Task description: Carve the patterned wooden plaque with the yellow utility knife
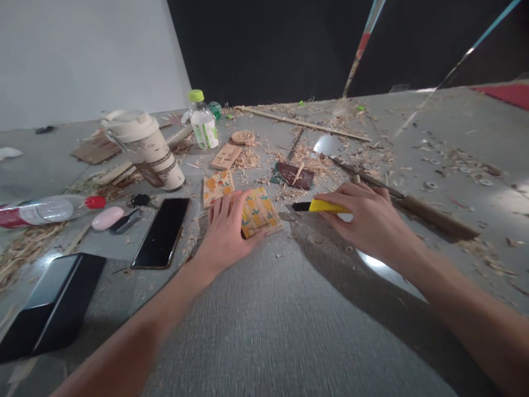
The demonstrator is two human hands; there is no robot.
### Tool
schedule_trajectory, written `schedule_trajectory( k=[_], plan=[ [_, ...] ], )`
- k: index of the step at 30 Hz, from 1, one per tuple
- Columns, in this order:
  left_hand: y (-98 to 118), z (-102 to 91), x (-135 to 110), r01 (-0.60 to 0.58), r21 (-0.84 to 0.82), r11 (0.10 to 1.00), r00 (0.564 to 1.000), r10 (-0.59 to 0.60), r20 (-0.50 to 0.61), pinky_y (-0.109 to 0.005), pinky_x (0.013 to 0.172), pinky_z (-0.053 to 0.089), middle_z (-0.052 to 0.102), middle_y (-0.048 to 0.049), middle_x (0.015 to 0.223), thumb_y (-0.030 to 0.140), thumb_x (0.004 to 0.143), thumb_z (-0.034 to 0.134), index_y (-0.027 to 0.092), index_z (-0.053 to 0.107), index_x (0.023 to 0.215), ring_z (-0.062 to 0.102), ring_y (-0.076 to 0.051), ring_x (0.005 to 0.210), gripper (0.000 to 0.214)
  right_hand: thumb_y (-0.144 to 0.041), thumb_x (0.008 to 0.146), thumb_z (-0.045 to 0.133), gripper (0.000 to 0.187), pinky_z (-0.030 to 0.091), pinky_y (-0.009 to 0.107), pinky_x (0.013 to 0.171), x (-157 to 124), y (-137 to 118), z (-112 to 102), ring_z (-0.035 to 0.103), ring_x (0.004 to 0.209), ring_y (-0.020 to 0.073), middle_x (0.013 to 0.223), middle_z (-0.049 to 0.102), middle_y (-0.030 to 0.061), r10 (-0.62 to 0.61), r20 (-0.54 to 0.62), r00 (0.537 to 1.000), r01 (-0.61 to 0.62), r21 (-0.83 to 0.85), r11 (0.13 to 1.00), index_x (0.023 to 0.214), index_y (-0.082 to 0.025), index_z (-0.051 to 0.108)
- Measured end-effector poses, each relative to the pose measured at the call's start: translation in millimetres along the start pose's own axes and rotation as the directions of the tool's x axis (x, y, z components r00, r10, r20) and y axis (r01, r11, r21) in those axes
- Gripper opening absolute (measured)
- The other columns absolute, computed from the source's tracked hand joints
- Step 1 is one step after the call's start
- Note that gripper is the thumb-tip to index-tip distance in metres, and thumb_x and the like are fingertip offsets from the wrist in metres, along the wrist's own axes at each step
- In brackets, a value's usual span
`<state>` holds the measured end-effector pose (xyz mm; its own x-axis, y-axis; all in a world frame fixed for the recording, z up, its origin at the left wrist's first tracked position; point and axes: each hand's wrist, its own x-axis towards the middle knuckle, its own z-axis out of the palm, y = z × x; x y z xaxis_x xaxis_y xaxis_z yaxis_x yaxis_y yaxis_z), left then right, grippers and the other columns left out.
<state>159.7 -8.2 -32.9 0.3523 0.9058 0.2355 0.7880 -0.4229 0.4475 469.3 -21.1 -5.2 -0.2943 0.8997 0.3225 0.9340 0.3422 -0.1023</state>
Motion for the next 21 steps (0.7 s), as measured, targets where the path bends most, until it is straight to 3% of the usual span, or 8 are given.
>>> schedule_trajectory(
  k=[6, 18, 21],
  plan=[
    [-3.4, -4.3, -1.3, -0.02, -0.011, 1.0, 1.0, 0.02, 0.021, -0.069, 0.125, 0.033, 0.047, -0.0163, 0.159, 0.055, 0.087, 0.082, 0.03, 0.033, 0.159, 0.039, -0.044, 0.151, 0.09, -0.032, 0.103, 0.057, 0.029, 0.041, 0.045, 0.084, -0.5, -1.8, 0.1, 0.07, 0.1, 0.0321, 0.108, 0.077, 0.0095, -0.009, -0.001, 1.0, 0.009, -0.003, 1.0, 0.122, -0.029, 0.078],
    [-2.4, -7.0, -1.9, -0.032, -0.02, 0.999, 0.999, 0.032, 0.024, -0.069, 0.127, 0.032, 0.047, -0.0152, 0.159, 0.051, 0.088, 0.079, 0.031, 0.033, 0.159, 0.039, -0.044, 0.152, 0.086, -0.036, 0.105, 0.056, 0.028, 0.042, 0.046, 0.084, -1.4, -2.8, 1.4, 0.069, 0.1, 0.0329, 0.106, 0.077, 0.0103, -0.045, -0.021, 0.999, 0.045, -0.021, 0.999, 0.121, -0.028, 0.078],
    [-2.5, -7.0, -2.0, -0.034, -0.025, 0.999, 0.999, 0.035, 0.022, -0.069, 0.126, 0.033, 0.048, -0.0151, 0.157, 0.055, 0.086, 0.081, 0.031, 0.035, 0.159, 0.04, -0.044, 0.15, 0.09, -0.038, 0.107, 0.053, 0.031, 0.045, 0.045, 0.083, 1.1, -7.2, -4.8, 0.07, 0.1, 0.0318, 0.109, 0.077, 0.0117, -0.033, -0.001, 0.999, 0.033, 0.078, 0.996, 0.125, -0.027, 0.075]
  ],
)
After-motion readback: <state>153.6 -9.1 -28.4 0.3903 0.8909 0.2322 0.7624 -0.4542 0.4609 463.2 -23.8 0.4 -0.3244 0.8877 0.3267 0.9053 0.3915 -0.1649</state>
